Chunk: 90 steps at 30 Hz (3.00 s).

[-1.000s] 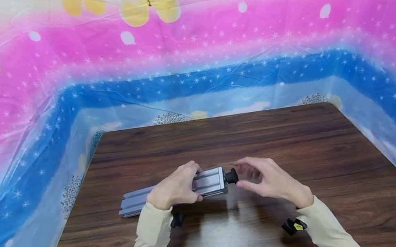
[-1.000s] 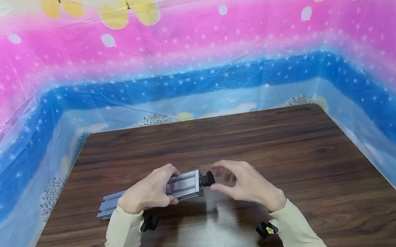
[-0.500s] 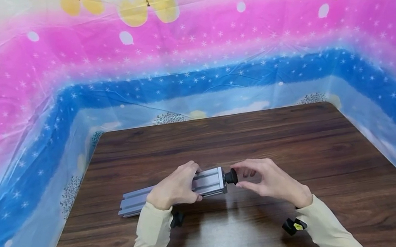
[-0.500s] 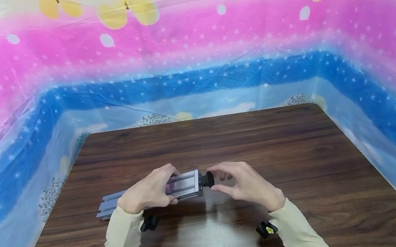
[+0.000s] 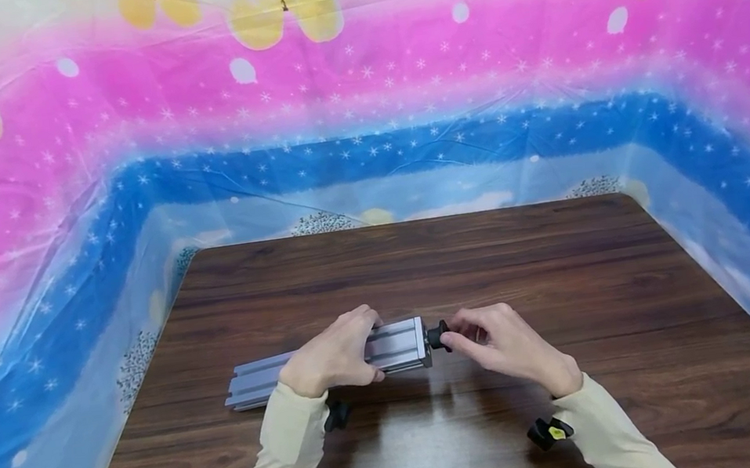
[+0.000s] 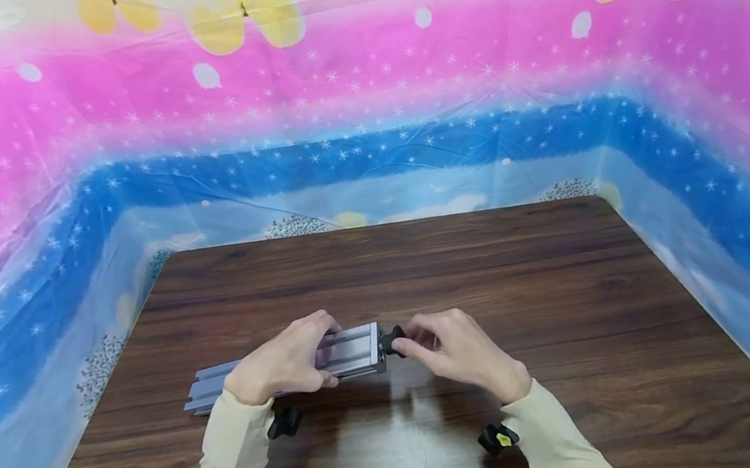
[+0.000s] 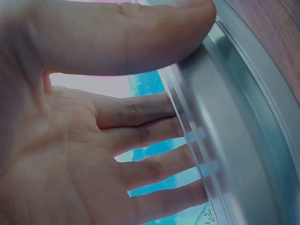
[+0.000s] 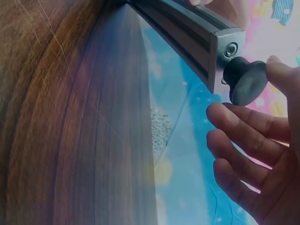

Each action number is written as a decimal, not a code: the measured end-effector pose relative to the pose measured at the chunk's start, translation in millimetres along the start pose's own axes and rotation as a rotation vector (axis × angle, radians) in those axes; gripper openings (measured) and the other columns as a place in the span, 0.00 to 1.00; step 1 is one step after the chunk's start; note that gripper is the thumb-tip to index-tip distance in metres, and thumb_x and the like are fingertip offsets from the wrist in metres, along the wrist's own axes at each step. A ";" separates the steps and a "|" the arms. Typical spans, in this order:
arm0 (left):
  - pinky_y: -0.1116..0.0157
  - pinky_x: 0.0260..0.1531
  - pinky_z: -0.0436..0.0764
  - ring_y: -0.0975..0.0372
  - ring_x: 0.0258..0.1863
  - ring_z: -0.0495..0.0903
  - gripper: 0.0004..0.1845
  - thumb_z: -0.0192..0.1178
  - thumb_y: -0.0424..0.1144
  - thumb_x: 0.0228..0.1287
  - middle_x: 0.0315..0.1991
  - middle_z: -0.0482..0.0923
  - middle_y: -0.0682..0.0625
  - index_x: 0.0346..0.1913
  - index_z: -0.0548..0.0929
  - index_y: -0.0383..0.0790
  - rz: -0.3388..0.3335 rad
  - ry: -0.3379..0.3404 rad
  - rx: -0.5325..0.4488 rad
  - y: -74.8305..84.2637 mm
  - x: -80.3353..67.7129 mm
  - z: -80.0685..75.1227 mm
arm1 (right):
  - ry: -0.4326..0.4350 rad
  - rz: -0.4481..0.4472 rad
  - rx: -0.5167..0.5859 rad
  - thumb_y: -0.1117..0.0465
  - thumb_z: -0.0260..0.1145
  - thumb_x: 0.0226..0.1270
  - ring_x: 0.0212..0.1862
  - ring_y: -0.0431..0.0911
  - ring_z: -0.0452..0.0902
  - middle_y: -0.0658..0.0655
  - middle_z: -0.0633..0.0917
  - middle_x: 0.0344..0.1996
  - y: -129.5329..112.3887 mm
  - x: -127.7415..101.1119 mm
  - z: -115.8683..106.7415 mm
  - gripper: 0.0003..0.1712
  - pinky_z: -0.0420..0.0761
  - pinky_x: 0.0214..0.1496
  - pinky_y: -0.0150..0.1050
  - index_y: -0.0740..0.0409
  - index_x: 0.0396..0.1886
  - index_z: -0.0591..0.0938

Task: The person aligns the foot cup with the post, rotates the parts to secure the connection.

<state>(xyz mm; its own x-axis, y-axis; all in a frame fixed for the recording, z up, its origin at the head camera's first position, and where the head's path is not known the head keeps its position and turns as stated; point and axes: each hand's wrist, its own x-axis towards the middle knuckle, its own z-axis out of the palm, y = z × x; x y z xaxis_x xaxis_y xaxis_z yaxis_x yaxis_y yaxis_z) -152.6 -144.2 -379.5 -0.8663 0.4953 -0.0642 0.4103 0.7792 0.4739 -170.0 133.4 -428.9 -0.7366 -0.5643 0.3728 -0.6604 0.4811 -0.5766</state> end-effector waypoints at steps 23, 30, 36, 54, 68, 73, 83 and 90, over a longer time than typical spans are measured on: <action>0.60 0.41 0.75 0.60 0.37 0.72 0.27 0.77 0.36 0.48 0.40 0.73 0.49 0.51 0.78 0.33 0.003 0.007 0.008 -2.0 -0.6 0.6 | -0.010 -0.150 0.024 0.64 0.78 0.57 0.37 0.37 0.82 0.47 0.87 0.41 0.0 -0.3 -9.2 0.30 0.84 0.39 0.33 0.53 0.61 0.81; 0.61 0.39 0.75 0.60 0.36 0.72 0.27 0.76 0.35 0.47 0.40 0.74 0.48 0.50 0.78 0.31 0.030 0.021 0.011 -3.9 0.4 0.2 | -0.003 -0.100 0.019 0.56 0.73 0.65 0.32 0.31 0.81 0.45 0.88 0.34 0.8 0.9 -5.0 0.17 0.84 0.34 0.37 0.56 0.52 0.85; 0.61 0.39 0.75 0.60 0.36 0.72 0.27 0.77 0.35 0.46 0.40 0.74 0.48 0.50 0.78 0.32 0.029 0.022 0.010 -3.0 0.7 0.1 | 0.004 0.001 0.014 0.51 0.69 0.70 0.27 0.29 0.78 0.38 0.86 0.26 1.0 3.0 0.5 0.08 0.80 0.30 0.32 0.49 0.41 0.86; 0.62 0.38 0.75 0.61 0.35 0.72 0.27 0.76 0.35 0.47 0.40 0.74 0.48 0.51 0.78 0.33 0.020 0.019 0.003 -4.6 -1.5 -1.4 | -0.022 -0.139 0.030 0.58 0.77 0.60 0.39 0.39 0.81 0.47 0.85 0.49 2.0 -3.2 -8.4 0.34 0.82 0.39 0.35 0.49 0.66 0.77; 0.61 0.38 0.76 0.60 0.36 0.72 0.28 0.76 0.35 0.47 0.42 0.75 0.47 0.53 0.78 0.31 0.004 0.014 0.005 -2.7 0.8 -0.4 | 0.015 -0.135 0.017 0.59 0.73 0.65 0.33 0.32 0.79 0.46 0.87 0.37 3.2 -1.3 -3.1 0.21 0.82 0.37 0.34 0.55 0.58 0.82; 0.60 0.39 0.76 0.60 0.36 0.72 0.29 0.77 0.35 0.48 0.42 0.74 0.48 0.53 0.78 0.31 0.002 0.014 0.000 -2.2 0.6 -0.6 | 0.017 -0.085 0.015 0.55 0.71 0.68 0.31 0.31 0.79 0.42 0.85 0.31 2.6 0.5 -1.0 0.13 0.82 0.33 0.38 0.53 0.50 0.85; 0.60 0.40 0.75 0.59 0.37 0.72 0.28 0.77 0.35 0.47 0.42 0.74 0.48 0.52 0.78 0.31 -0.004 0.006 0.006 -2.9 0.2 -0.5 | 0.040 0.023 -0.046 0.51 0.64 0.74 0.18 0.31 0.66 0.36 0.74 0.16 -3.3 2.1 5.2 0.13 0.67 0.23 0.29 0.43 0.25 0.81; 0.61 0.40 0.75 0.60 0.36 0.72 0.28 0.76 0.35 0.48 0.41 0.74 0.48 0.52 0.78 0.32 0.012 0.009 0.005 -2.8 0.1 -1.6 | 0.000 0.055 -0.087 0.45 0.67 0.70 0.23 0.31 0.72 0.38 0.80 0.23 -2.8 -1.5 -1.6 0.11 0.73 0.27 0.30 0.46 0.35 0.84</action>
<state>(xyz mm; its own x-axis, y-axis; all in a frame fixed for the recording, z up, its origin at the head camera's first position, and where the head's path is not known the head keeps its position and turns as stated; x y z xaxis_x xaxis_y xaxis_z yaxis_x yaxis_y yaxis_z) -154.3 -146.9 -379.4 -0.8638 0.5013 -0.0507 0.4223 0.7752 0.4698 -167.3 134.1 -426.7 -0.7721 -0.5354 0.3424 -0.6292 0.5678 -0.5307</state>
